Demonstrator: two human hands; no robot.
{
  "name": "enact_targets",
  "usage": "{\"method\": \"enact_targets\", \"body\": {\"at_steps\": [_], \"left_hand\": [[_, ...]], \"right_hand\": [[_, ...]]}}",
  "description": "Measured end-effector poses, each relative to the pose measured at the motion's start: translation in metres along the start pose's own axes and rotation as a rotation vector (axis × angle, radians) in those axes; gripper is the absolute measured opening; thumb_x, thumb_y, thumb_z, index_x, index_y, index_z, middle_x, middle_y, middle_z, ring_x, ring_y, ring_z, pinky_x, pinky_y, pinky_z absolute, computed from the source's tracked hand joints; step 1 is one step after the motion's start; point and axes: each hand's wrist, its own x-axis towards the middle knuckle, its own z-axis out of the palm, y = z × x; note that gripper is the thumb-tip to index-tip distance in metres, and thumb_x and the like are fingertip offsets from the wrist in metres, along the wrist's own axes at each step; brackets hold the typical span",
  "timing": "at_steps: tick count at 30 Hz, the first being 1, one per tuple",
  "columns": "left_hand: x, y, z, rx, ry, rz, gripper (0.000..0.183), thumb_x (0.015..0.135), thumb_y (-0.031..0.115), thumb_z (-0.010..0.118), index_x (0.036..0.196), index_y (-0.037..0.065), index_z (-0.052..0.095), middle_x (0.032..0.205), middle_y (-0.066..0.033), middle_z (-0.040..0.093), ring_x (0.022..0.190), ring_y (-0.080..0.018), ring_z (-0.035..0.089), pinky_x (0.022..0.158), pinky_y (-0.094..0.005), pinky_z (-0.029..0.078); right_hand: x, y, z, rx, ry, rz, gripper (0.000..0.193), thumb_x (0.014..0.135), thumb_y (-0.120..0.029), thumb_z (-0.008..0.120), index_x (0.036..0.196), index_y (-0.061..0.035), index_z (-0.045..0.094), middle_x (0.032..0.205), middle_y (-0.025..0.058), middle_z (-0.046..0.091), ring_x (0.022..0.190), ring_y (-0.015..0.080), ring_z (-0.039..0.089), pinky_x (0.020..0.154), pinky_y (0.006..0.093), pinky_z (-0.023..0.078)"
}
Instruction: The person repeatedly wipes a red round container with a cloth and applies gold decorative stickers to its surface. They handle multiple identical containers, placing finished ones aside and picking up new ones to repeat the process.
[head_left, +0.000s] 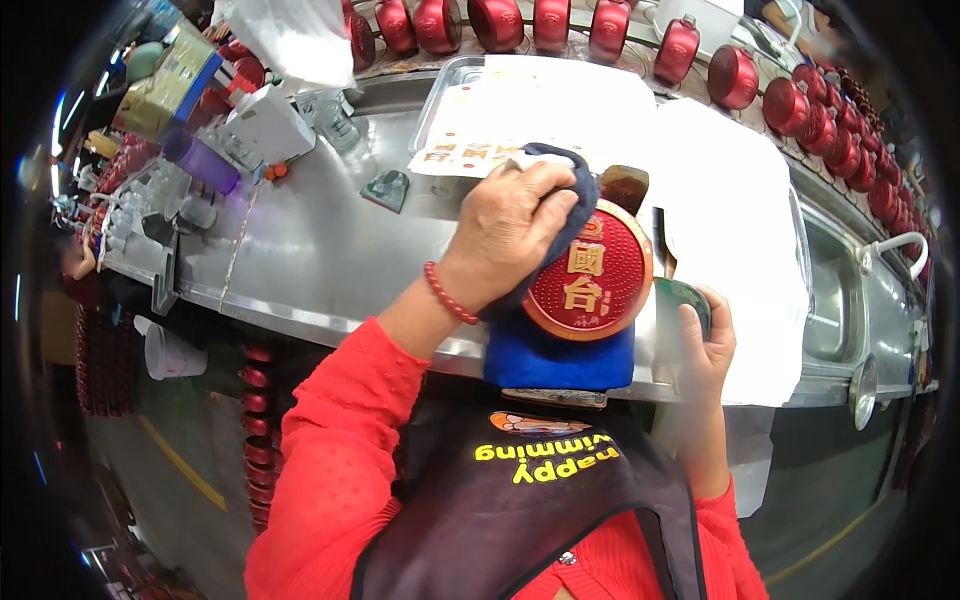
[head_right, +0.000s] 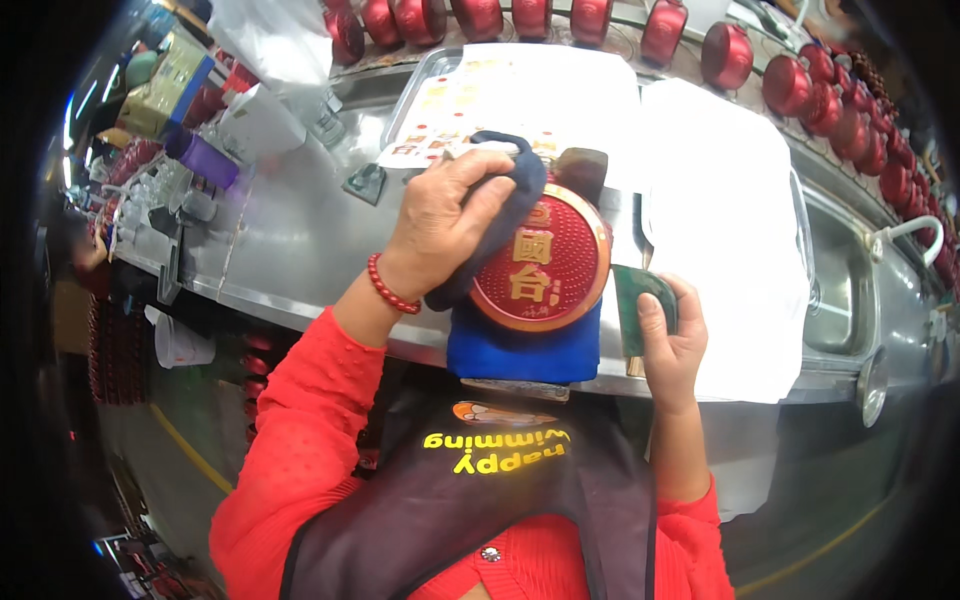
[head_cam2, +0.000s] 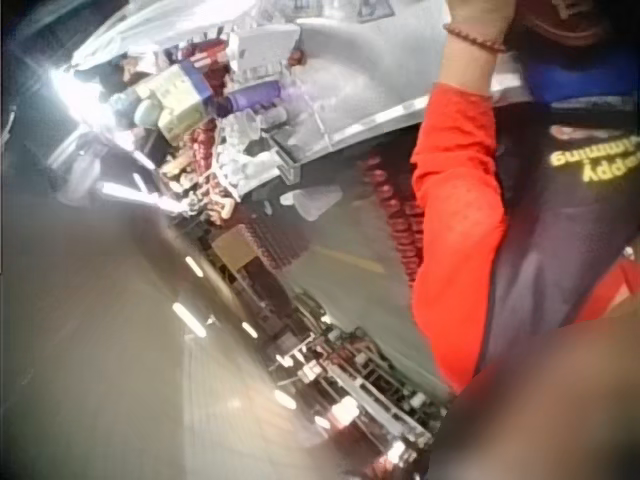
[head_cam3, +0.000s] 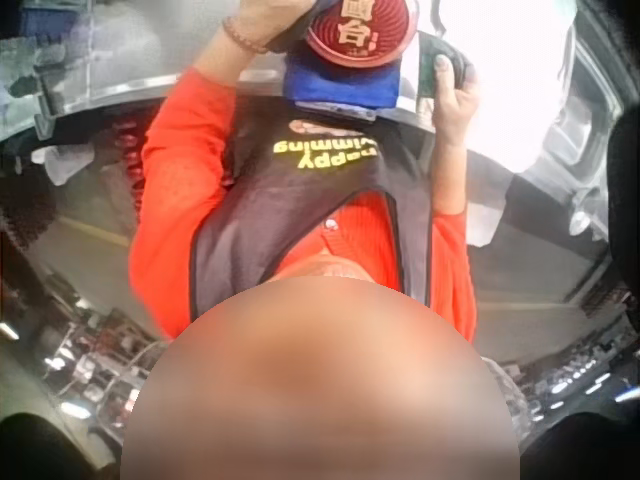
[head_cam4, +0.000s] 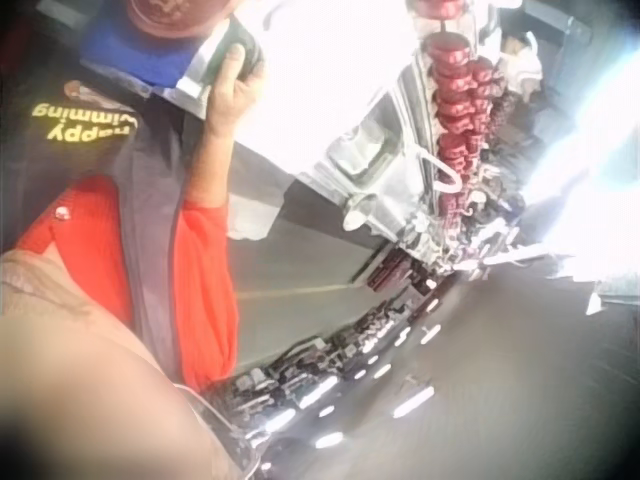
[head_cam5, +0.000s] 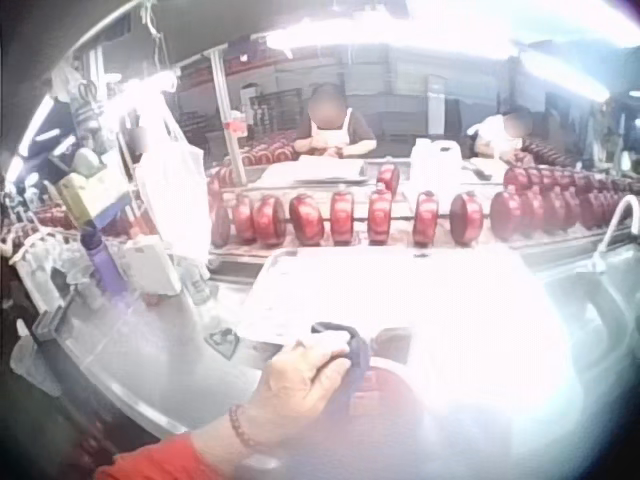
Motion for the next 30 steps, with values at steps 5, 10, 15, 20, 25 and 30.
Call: {"method": "enact_targets", "body": {"at_steps": [5, 10, 15, 20, 25, 30], "left_hand": [[-0.030, -0.012, -0.006, 0.062, -0.031, 0.055, 0.032, 0.099, 0.025, 0.069, 0.123, 0.003, 0.072, 0.123, -0.0201, 0.071, 0.112, -0.0371, 0.066, 0.103, -0.0413, 0.048], [-0.080, -0.007, -0.010, 0.099, 0.089, -0.069, 0.033, 0.100, 0.015, 0.066, 0.126, -0.005, 0.068, 0.132, -0.0267, 0.065, 0.123, -0.0394, 0.063, 0.105, -0.0433, 0.048], [-0.121, 0.022, -0.003, 0.255, 0.091, -0.018, 0.030, 0.098, 0.006, 0.065, 0.124, -0.008, 0.068, 0.136, -0.0280, 0.062, 0.123, -0.0404, 0.061, 0.107, -0.0441, 0.044], [-0.139, 0.055, 0.009, 0.472, 0.007, 0.068, 0.037, 0.081, -0.001, 0.078, 0.118, -0.001, 0.075, 0.122, -0.0223, 0.067, 0.109, -0.0368, 0.061, 0.097, -0.0442, 0.050], [-0.123, 0.078, 0.021, 0.631, -0.166, 0.299, 0.041, 0.076, 0.003, 0.074, 0.117, 0.005, 0.076, 0.104, -0.0110, 0.070, 0.106, -0.0312, 0.060, 0.088, -0.0387, 0.056], [-0.083, 0.091, 0.035, 0.649, -0.313, 0.451, 0.037, 0.080, 0.012, 0.064, 0.112, -0.001, 0.074, 0.105, -0.0101, 0.068, 0.107, -0.0310, 0.056, 0.077, -0.0361, 0.052]], "right_hand": [[0.003, 0.001, 0.002, -0.106, -0.001, -0.026, 0.023, 0.104, -0.013, 0.063, 0.122, 0.0010, 0.062, 0.104, 0.0054, 0.066, 0.093, 0.0112, 0.060, 0.084, 0.0259, 0.050], [0.004, 0.003, 0.008, -0.116, -0.018, -0.118, 0.025, 0.105, -0.014, 0.063, 0.124, 0.0010, 0.061, 0.103, 0.0053, 0.067, 0.092, 0.0109, 0.061, 0.083, 0.0254, 0.050], [0.002, 0.010, 0.012, -0.116, 0.004, -0.159, 0.025, 0.105, -0.015, 0.063, 0.124, 0.0015, 0.061, 0.103, 0.0057, 0.067, 0.091, 0.0109, 0.061, 0.081, 0.0260, 0.051], [0.002, 0.017, 0.016, -0.001, 0.002, -0.168, 0.027, 0.105, -0.016, 0.063, 0.125, 0.0017, 0.061, 0.103, 0.0060, 0.067, 0.091, 0.0111, 0.061, 0.081, 0.0255, 0.051], [0.000, 0.022, 0.013, 0.033, 0.009, -0.165, 0.027, 0.105, -0.017, 0.064, 0.124, 0.0018, 0.062, 0.102, 0.0065, 0.068, 0.091, 0.0119, 0.062, 0.082, 0.0264, 0.051], [-0.002, 0.024, 0.007, 0.055, 0.041, -0.122, 0.027, 0.104, -0.017, 0.065, 0.122, 0.0022, 0.064, 0.101, 0.0065, 0.070, 0.090, 0.0119, 0.063, 0.082, 0.0263, 0.052]]}}
